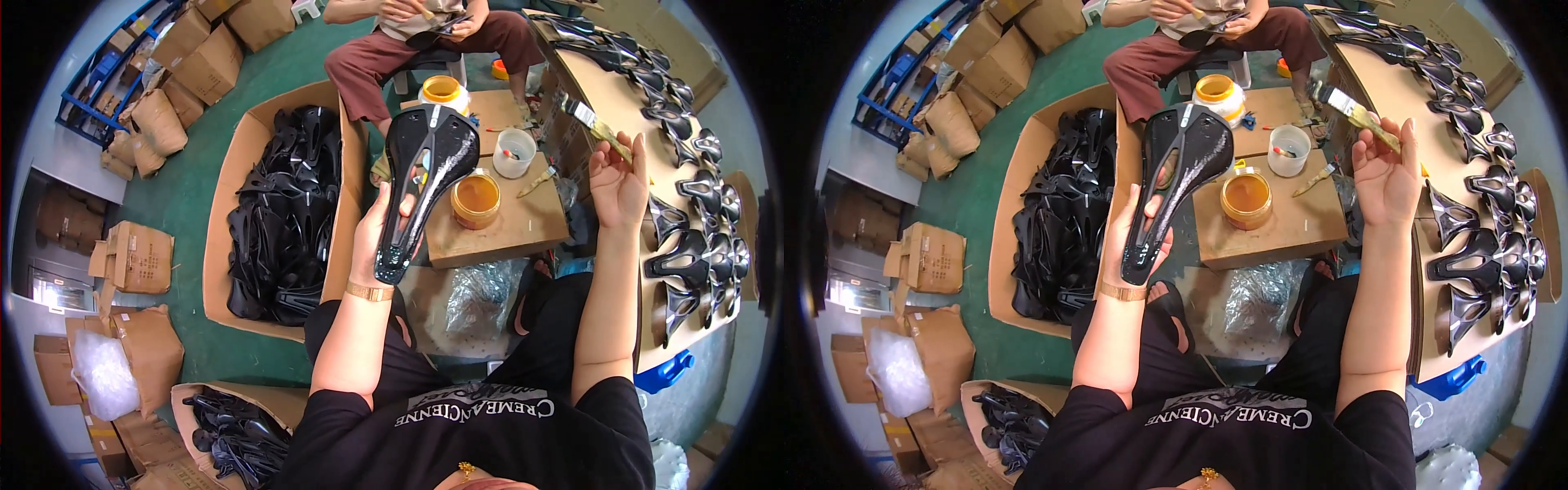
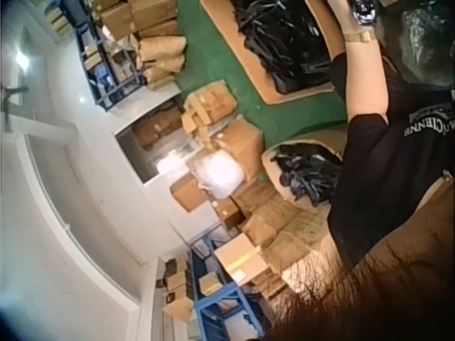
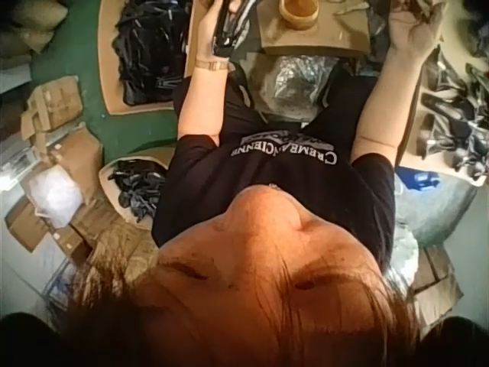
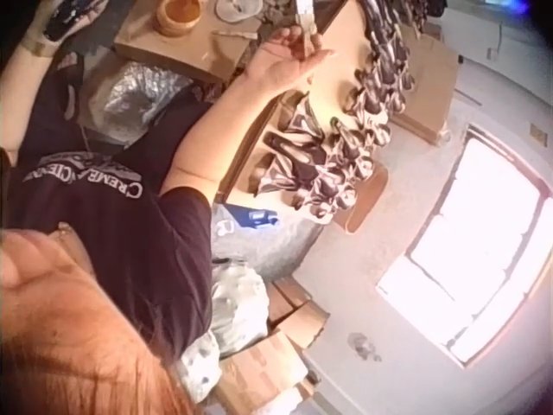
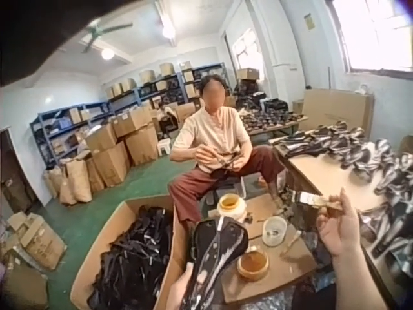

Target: Apply glue to the undersides of bicycle saddles using a brush in an assembly line setting.

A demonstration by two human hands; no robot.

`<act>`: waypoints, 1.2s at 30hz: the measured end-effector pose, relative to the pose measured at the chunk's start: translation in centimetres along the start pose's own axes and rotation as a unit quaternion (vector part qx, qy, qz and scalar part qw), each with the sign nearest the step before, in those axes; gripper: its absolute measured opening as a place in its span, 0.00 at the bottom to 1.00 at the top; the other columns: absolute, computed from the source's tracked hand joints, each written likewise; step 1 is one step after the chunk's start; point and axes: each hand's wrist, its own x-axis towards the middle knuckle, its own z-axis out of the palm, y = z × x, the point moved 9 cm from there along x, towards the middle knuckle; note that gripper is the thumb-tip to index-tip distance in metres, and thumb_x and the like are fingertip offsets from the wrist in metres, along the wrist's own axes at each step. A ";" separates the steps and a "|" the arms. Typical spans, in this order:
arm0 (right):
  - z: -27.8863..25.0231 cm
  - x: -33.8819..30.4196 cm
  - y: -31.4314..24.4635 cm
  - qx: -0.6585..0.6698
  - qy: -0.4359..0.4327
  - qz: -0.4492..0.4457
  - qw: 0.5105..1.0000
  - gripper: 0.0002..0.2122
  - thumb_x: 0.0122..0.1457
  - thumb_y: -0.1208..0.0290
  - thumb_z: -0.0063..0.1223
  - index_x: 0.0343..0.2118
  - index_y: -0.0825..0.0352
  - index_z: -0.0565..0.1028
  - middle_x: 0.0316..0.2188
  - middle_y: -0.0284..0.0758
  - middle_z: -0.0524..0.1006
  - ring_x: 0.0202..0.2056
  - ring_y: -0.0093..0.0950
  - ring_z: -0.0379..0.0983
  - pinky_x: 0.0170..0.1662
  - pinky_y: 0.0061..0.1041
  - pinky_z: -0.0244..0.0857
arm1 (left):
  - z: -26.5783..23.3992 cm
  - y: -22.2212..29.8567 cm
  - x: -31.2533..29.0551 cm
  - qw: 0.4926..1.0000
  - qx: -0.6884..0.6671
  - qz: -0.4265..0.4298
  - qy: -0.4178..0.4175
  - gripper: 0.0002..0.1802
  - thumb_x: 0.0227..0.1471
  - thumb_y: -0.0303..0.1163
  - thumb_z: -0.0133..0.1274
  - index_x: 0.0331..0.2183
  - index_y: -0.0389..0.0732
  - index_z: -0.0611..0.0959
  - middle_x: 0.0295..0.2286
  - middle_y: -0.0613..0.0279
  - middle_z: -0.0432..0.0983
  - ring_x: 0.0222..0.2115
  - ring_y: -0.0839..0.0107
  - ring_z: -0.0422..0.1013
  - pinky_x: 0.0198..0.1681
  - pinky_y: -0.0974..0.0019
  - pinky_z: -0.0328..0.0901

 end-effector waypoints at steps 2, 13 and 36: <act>0.0 0.0 0.0 0.005 -0.004 0.005 1.000 0.17 0.64 0.57 0.43 0.34 0.69 0.75 0.34 0.39 0.77 0.34 0.28 0.73 0.38 0.27 0.70 | 0.6 0.5 0.0 0.999 -0.031 0.024 -0.026 0.24 0.63 0.43 0.38 0.54 0.39 0.67 0.20 0.70 0.64 0.14 0.82 0.63 0.18 0.78 0.66; 3.1 -1.8 1.3 -0.187 0.026 -0.024 0.982 0.24 0.67 0.53 0.31 0.32 0.68 0.74 0.34 0.41 0.77 0.31 0.25 0.70 0.38 0.23 0.63 | 1.8 0.9 1.2 0.994 -0.056 0.061 -0.078 0.24 0.63 0.43 0.37 0.55 0.39 0.67 0.21 0.70 0.65 0.18 0.79 0.69 0.26 0.71 0.74; 13.5 -12.1 14.6 -0.661 -0.392 -0.125 0.627 0.27 0.51 0.78 0.55 0.57 0.70 0.64 0.20 0.38 0.74 0.24 0.38 0.71 0.32 0.34 0.64 | 1.1 2.2 1.5 0.990 -0.039 0.135 -0.034 0.25 0.64 0.44 0.36 0.58 0.44 0.64 0.24 0.71 0.64 0.18 0.81 0.62 0.18 0.77 0.60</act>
